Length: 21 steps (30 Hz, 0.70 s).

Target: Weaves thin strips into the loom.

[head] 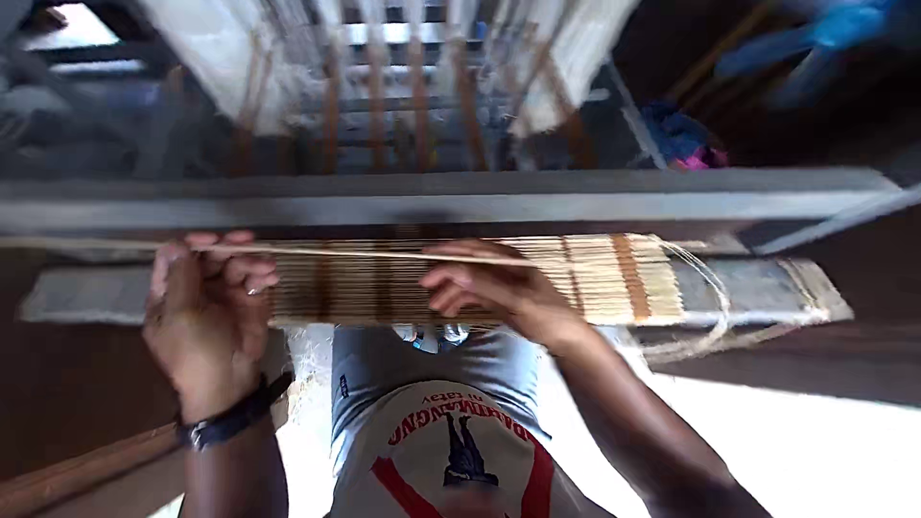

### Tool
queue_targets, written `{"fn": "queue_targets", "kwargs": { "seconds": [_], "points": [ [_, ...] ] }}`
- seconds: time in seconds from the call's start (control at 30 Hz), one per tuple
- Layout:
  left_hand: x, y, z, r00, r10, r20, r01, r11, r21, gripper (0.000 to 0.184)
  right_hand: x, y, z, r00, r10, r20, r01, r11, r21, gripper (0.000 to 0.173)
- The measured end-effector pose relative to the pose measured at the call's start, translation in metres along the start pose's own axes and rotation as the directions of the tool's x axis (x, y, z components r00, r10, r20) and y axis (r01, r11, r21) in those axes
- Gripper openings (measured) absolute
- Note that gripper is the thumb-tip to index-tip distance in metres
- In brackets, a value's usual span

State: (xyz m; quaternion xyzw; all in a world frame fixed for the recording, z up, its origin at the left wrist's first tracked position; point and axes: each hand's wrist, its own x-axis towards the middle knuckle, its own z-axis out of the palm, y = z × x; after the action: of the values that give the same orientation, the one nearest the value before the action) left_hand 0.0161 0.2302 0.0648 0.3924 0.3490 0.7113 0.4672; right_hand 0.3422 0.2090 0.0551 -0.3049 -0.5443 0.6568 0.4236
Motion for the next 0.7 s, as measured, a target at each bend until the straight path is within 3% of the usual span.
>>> {"fn": "queue_targets", "kwargs": {
  "seconds": [0.1,0.17,0.23,0.27,0.33,0.4,0.5,0.7],
  "points": [
    [0.004,0.007,-0.005,0.989,0.022,-0.145,-0.024,1.000,-0.008,0.035,-0.036,-0.019,-0.048,0.989,0.040,0.140,0.011,0.937,-0.349,0.035],
    [0.002,0.007,-0.012,0.981,0.033,-0.189,-0.029,0.999,0.021,0.037,-0.054,-0.038,-0.074,0.985,-0.161,0.055,0.164,0.813,-0.558,0.026],
    [-0.001,0.001,-0.021,0.980,0.022,-0.199,-0.013,0.999,0.046,0.038,-0.059,-0.056,-0.093,0.896,-0.444,-0.031,0.254,0.566,-0.785,0.020],
    [-0.002,-0.004,-0.025,0.978,0.008,-0.207,0.003,0.998,0.055,0.038,-0.058,-0.064,-0.099,0.852,-0.523,-0.026,0.214,0.393,-0.894,0.021],
    [-0.001,-0.011,-0.030,0.967,-0.013,-0.254,0.030,0.997,0.066,0.037,-0.051,-0.072,-0.109,0.874,-0.486,0.000,0.053,0.095,-0.994,0.047],
    [0.002,-0.014,-0.032,0.962,-0.027,-0.272,0.052,0.995,0.088,0.037,-0.035,-0.066,-0.110,0.932,-0.353,-0.082,-0.113,-0.066,-0.991,0.072],
    [0.008,-0.012,-0.038,0.962,-0.026,-0.272,0.064,0.989,0.132,0.039,-0.011,-0.047,-0.121,0.923,-0.354,-0.150,-0.233,-0.204,-0.951,0.080],
    [0.060,0.007,-0.055,0.944,-0.083,-0.319,0.148,0.971,0.185,0.037,0.037,-0.045,-0.163,0.919,-0.366,-0.149,-0.226,-0.176,-0.958,0.078]
  ]
}}
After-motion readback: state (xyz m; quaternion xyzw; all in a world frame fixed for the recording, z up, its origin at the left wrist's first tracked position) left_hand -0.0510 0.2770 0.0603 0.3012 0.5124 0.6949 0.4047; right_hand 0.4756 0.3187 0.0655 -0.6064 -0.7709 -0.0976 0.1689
